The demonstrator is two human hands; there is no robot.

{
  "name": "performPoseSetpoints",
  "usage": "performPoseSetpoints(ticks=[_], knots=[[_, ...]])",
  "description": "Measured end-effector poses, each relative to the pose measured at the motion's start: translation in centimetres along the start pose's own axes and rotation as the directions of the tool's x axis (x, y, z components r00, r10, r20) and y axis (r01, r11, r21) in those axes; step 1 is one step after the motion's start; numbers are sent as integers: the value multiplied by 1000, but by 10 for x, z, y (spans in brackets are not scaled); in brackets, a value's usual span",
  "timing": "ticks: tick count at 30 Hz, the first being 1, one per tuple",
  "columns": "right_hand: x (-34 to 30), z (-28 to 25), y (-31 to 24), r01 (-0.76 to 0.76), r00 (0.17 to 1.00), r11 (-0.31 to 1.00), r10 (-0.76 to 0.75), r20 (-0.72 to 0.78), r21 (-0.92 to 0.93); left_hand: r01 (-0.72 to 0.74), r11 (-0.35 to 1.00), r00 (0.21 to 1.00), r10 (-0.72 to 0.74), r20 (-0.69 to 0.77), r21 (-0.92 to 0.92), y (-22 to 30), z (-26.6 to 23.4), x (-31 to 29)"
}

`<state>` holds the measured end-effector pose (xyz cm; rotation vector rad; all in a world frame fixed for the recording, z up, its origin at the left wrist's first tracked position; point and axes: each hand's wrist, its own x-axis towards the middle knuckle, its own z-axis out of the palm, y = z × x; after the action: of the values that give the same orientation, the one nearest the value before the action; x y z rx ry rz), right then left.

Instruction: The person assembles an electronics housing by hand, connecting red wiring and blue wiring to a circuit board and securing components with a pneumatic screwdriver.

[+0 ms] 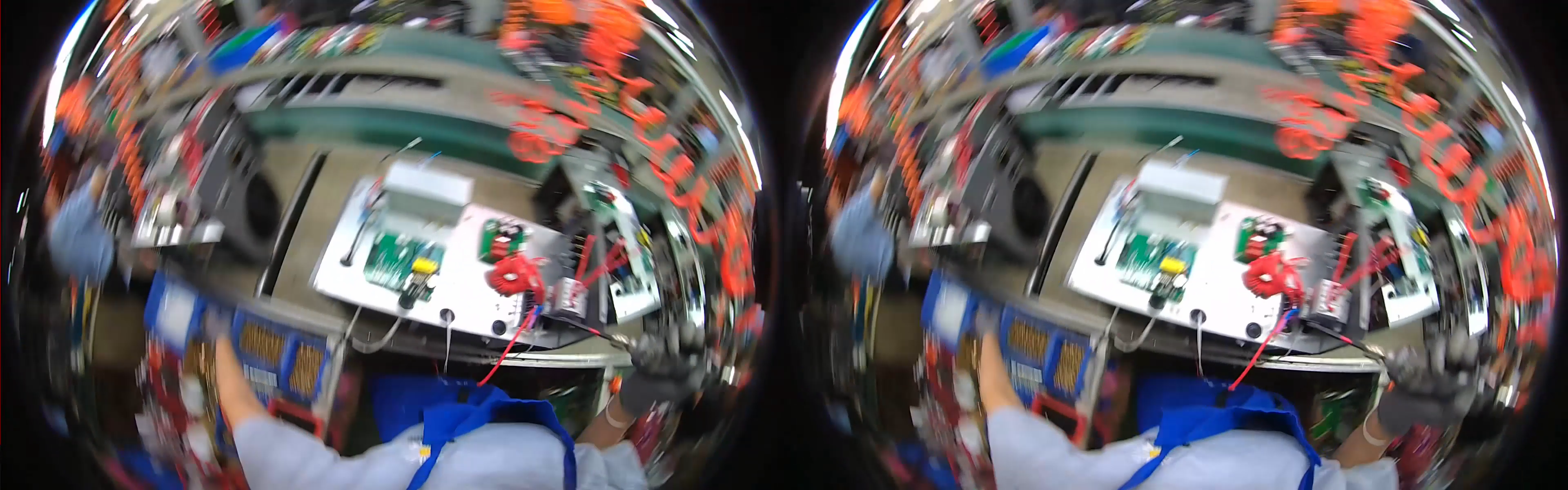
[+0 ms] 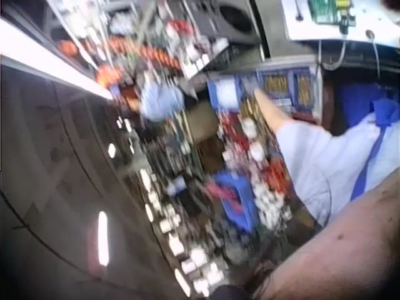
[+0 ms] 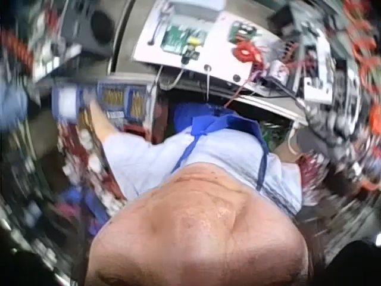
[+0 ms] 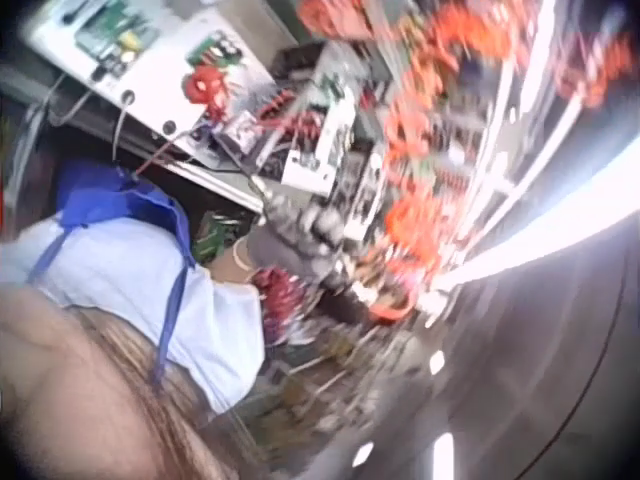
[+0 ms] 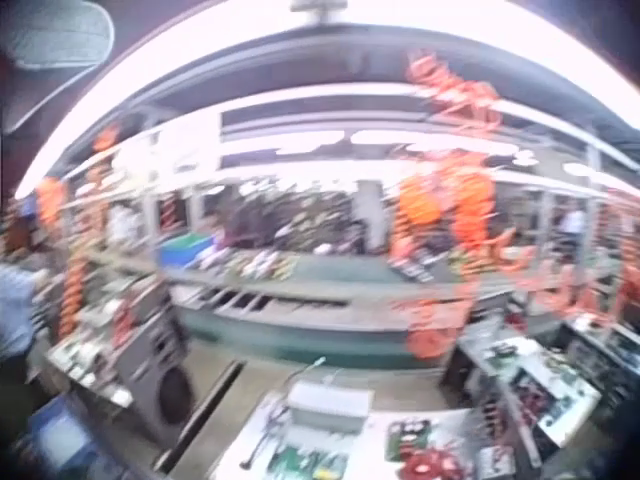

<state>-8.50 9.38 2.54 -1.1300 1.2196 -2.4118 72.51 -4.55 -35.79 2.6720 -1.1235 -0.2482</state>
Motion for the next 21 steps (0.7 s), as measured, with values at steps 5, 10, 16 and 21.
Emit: performPoseSetpoints(ticks=[5, 10, 16, 21], knots=[[-8, 50, -8, 71, 969, 873, -175, 174, 482, -80, 997, 996, 80, 26, -14, -15, -13, 23], [-16, 66, 2, 78, 981, 880, -152, 122, 469, -178, 983, 984, 177, 17, 54, 53, -51, -17], [-18, 62, 2, -91, 978, 803, -39, 204, 589, -88, 995, 995, 90, -43, 49, 49, -60, -9], [-10, 59, 12, -2, 984, 853, -91, 153, 522, -170, 983, 947, 146, -287, -62, 41, -91, -17]])
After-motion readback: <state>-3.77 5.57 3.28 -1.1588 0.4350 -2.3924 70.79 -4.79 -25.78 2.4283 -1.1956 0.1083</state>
